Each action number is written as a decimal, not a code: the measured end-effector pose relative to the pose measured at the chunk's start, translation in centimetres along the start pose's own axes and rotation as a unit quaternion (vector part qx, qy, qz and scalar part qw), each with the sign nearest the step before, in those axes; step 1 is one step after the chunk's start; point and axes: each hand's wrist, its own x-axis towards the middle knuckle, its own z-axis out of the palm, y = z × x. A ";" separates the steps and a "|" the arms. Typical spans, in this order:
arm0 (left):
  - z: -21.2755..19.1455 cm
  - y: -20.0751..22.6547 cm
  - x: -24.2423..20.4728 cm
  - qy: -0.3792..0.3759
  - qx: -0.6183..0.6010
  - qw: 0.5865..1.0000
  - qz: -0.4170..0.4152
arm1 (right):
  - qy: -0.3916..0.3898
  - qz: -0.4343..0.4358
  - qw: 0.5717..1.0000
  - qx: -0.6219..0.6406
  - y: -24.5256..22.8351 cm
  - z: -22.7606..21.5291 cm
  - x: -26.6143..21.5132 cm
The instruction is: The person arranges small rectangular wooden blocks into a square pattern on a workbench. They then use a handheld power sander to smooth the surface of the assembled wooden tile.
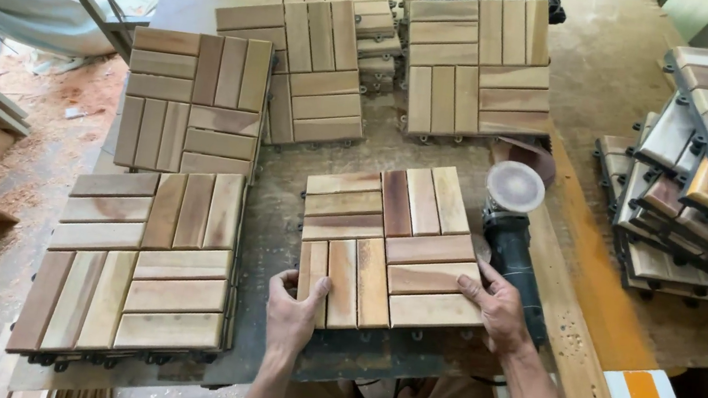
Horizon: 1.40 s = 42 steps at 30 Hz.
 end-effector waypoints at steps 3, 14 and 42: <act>0.2 -1.0 1.7 0.035 -0.012 0.998 0.042 | 0.001 -0.064 0.998 0.018 3.8 -1.8 4.3; -0.2 0.4 4.0 0.019 0.009 0.998 0.059 | -0.002 -0.013 1.000 -0.029 2.3 -1.7 7.8; 2.6 -5.6 1.5 0.029 0.251 0.931 0.265 | -0.013 -0.118 0.596 -0.794 -1.5 -0.2 3.8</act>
